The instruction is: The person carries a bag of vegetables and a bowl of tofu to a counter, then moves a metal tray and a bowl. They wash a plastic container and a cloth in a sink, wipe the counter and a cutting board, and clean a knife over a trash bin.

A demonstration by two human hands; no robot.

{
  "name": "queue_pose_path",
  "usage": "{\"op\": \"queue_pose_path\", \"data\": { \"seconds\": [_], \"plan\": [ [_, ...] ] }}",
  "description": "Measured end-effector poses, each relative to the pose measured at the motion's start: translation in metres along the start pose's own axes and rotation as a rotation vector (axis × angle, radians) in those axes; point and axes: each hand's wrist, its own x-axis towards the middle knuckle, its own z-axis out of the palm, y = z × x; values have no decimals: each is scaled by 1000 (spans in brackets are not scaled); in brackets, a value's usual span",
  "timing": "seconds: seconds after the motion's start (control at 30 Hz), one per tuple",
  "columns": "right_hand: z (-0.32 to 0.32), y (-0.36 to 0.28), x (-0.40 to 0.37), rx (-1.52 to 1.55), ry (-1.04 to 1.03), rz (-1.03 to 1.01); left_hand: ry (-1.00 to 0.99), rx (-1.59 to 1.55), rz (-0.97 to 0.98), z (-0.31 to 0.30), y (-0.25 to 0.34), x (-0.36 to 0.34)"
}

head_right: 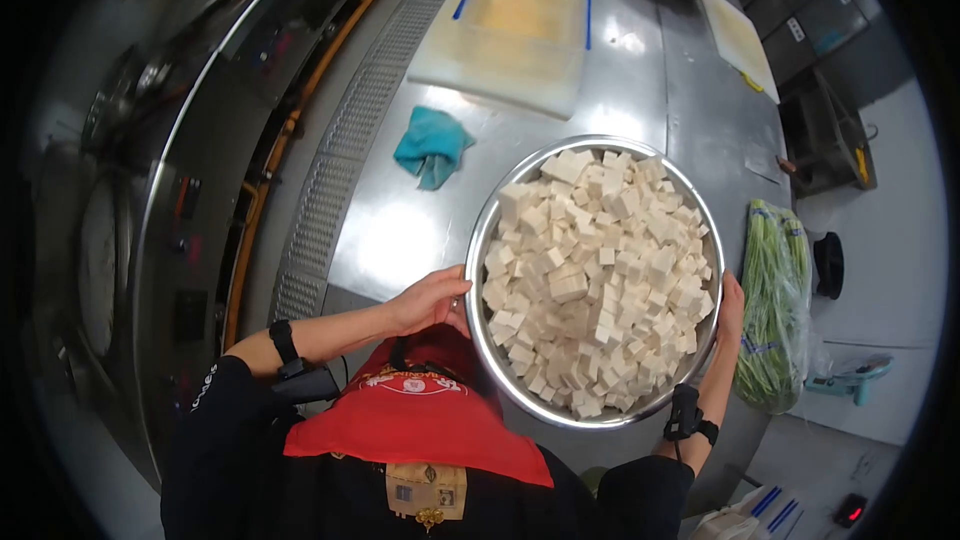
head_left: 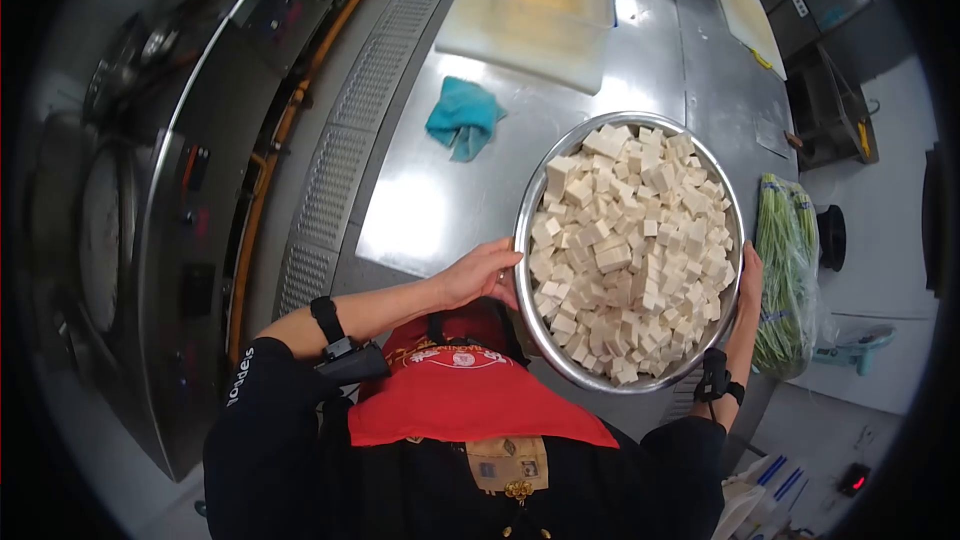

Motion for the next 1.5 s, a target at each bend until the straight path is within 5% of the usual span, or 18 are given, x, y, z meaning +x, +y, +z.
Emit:
{"op": "queue_pose_path", "data": {
  "seconds": [0.33, 0.5, 0.6, 0.67, 0.83, 1.1, 1.5],
  "plan": [
    [-13, 1, 18, -255, -31, -91, 220, 117, 121, 3, -5, 5],
    [40, -67, 47, -313, -161, -38, 389, 259, 137, 9, 7, 31],
    [43, -54, 32, -364, -220, -108, 391, 196, 429, -12, -33, 32],
    [34, -44, 31, -405, -273, -143, 517, 541, 757, -26, -59, 59],
    [3, -47, 50, -497, -276, -196, 545, 351, 479, 53, -54, 58],
    [32, -60, 54, -593, -335, -254, 660, 346, 557, 39, -82, 45],
    [224, -114, 11, -728, -587, -494, 923, 90, 761, -20, -127, -97]
  ]
}}
